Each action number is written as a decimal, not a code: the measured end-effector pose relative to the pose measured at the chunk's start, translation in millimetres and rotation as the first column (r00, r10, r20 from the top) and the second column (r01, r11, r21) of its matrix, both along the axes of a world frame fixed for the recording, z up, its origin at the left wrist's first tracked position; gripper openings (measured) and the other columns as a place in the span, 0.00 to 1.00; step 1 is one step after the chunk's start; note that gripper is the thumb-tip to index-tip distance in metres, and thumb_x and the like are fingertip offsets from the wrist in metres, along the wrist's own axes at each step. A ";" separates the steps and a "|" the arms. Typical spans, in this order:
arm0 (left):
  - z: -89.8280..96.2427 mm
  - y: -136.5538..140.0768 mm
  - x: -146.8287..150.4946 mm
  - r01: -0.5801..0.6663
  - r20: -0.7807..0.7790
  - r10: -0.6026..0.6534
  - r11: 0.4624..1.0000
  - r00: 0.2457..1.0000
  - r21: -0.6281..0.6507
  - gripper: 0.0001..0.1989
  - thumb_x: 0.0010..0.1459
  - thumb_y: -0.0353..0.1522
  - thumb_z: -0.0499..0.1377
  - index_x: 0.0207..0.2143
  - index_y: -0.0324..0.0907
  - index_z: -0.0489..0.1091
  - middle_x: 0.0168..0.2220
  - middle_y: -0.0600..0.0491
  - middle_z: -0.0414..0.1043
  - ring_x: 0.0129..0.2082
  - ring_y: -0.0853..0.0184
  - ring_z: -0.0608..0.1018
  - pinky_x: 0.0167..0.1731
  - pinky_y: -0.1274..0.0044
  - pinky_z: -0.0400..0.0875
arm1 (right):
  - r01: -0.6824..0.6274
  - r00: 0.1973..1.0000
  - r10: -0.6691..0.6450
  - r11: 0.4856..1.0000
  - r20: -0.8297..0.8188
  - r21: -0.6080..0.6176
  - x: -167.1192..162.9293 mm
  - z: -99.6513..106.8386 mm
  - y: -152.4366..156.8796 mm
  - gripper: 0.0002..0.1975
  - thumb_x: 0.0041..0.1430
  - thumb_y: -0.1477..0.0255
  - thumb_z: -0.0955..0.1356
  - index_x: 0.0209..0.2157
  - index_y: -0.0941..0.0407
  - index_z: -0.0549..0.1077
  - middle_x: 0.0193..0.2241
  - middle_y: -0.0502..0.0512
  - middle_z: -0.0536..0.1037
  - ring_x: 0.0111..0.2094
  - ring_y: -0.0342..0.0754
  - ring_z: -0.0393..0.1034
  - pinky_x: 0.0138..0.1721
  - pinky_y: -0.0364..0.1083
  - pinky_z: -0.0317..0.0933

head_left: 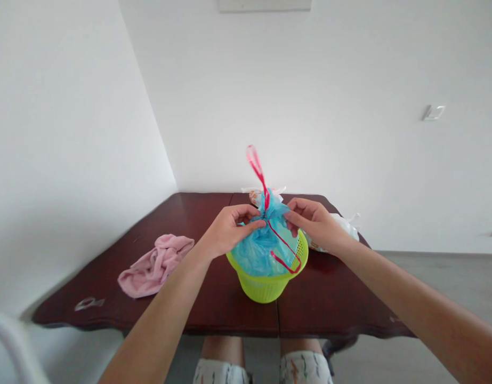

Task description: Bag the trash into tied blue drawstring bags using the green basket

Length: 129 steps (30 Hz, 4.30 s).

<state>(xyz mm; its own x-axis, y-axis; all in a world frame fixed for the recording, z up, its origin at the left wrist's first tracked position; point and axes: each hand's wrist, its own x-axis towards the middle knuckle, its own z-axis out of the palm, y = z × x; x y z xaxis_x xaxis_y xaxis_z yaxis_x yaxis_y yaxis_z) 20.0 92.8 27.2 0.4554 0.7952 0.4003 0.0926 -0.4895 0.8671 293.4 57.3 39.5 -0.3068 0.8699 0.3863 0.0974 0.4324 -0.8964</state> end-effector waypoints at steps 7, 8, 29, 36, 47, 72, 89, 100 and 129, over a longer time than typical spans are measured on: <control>-2.0 -8.6 4.6 -0.128 -0.016 0.131 0.984 0.991 0.122 0.19 0.69 0.50 0.75 0.42 0.43 0.83 0.36 0.53 0.83 0.33 0.64 0.79 0.33 0.75 0.72 | 0.219 0.976 -0.207 0.928 -0.072 0.300 -18.3 -10.9 -24.8 0.08 0.75 0.66 0.76 0.46 0.48 0.74 0.41 0.51 0.80 0.37 0.49 0.78 0.40 0.50 0.74; -2.0 -11.4 6.6 -0.114 -0.018 0.118 0.985 0.993 0.130 0.18 0.69 0.49 0.74 0.42 0.44 0.83 0.37 0.53 0.84 0.34 0.63 0.80 0.34 0.75 0.73 | 0.223 0.973 -0.230 0.918 -0.017 0.327 -21.2 -10.7 -27.1 0.06 0.77 0.65 0.75 0.47 0.49 0.76 0.41 0.53 0.81 0.38 0.50 0.78 0.40 0.50 0.74; -8.4 -15.8 9.5 -0.103 0.152 0.106 0.994 0.983 -0.033 0.23 0.64 0.51 0.77 0.34 0.43 0.77 0.30 0.57 0.72 0.29 0.68 0.71 0.30 0.76 0.63 | 0.123 0.990 -0.120 0.991 -0.075 0.047 -24.4 -8.0 -16.2 0.28 0.68 0.43 0.81 0.34 0.51 0.74 0.28 0.49 0.78 0.23 0.44 0.71 0.24 0.46 0.63; -11.9 -11.0 -0.4 -0.070 0.138 0.082 0.994 0.987 -0.083 0.22 0.65 0.50 0.76 0.35 0.44 0.76 0.31 0.56 0.73 0.30 0.67 0.72 0.31 0.76 0.66 | 0.142 0.975 -0.143 0.990 -0.171 -0.021 -10.9 -10.0 -9.6 0.30 0.65 0.41 0.82 0.33 0.51 0.73 0.25 0.46 0.76 0.20 0.42 0.67 0.21 0.44 0.58; -12.8 7.7 -43.4 -0.016 -0.191 0.022 0.999 0.981 0.033 0.20 0.75 0.51 0.67 0.43 0.44 0.83 0.39 0.51 0.84 0.38 0.61 0.81 0.39 0.72 0.76 | 0.186 0.848 -0.265 0.960 -0.459 -0.210 -5.4 -11.8 -0.7 0.23 0.60 0.53 0.83 0.35 0.49 0.71 0.28 0.46 0.72 0.25 0.44 0.66 0.24 0.45 0.60; -27.1 -16.7 -13.9 0.086 -0.094 -0.075 0.989 0.993 0.120 0.15 0.78 0.43 0.66 0.56 0.47 0.88 0.51 0.48 0.90 0.55 0.49 0.88 0.60 0.63 0.81 | 0.580 0.814 -0.494 0.700 -0.304 0.417 -7.2 -22.5 -22.2 0.18 0.76 0.55 0.76 0.58 0.45 0.74 0.62 0.63 0.80 0.57 0.62 0.82 0.54 0.62 0.81; -59.6 -8.9 -46.3 0.066 0.135 -0.048 0.989 0.990 -0.132 0.25 0.69 0.55 0.74 0.51 0.44 0.92 0.56 0.43 0.91 0.63 0.44 0.86 0.66 0.59 0.80 | -0.022 0.748 -0.570 0.490 0.340 0.871 -6.5 -18.3 -51.3 0.08 0.79 0.72 0.75 0.56 0.51 0.80 0.64 0.65 0.82 0.60 0.66 0.77 0.62 0.66 0.61; -61.0 1.2 -52.0 -0.096 0.313 0.130 0.988 0.941 -0.121 0.19 0.64 0.48 0.75 0.41 0.41 0.91 0.40 0.44 0.91 0.46 0.47 0.89 0.47 0.62 0.85 | -0.106 0.794 -0.383 0.678 0.473 0.728 0.2 -16.6 -50.9 0.04 0.80 0.75 0.71 0.48 0.51 0.78 0.68 0.63 0.79 0.65 0.65 0.74 0.63 0.64 0.62; -12.8 -42.8 -26.1 0.187 -0.060 -0.177 0.948 0.982 0.259 0.25 0.78 0.54 0.66 0.39 0.45 0.89 0.46 0.45 0.81 0.45 0.58 0.81 0.47 0.70 0.77 | -0.274 0.936 0.196 0.927 0.293 0.256 -9.5 -18.7 -40.1 0.22 0.63 0.52 0.87 0.43 0.52 0.84 0.39 0.52 0.85 0.40 0.51 0.75 0.45 0.50 0.71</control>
<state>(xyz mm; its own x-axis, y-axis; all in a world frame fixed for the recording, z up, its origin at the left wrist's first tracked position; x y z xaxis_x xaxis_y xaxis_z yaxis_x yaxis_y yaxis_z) -6.1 50.0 14.4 0.6001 0.5664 0.5649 0.0086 -0.7107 0.7035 283.9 17.2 20.8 -0.6108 0.6228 0.4889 0.1710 0.7067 -0.6866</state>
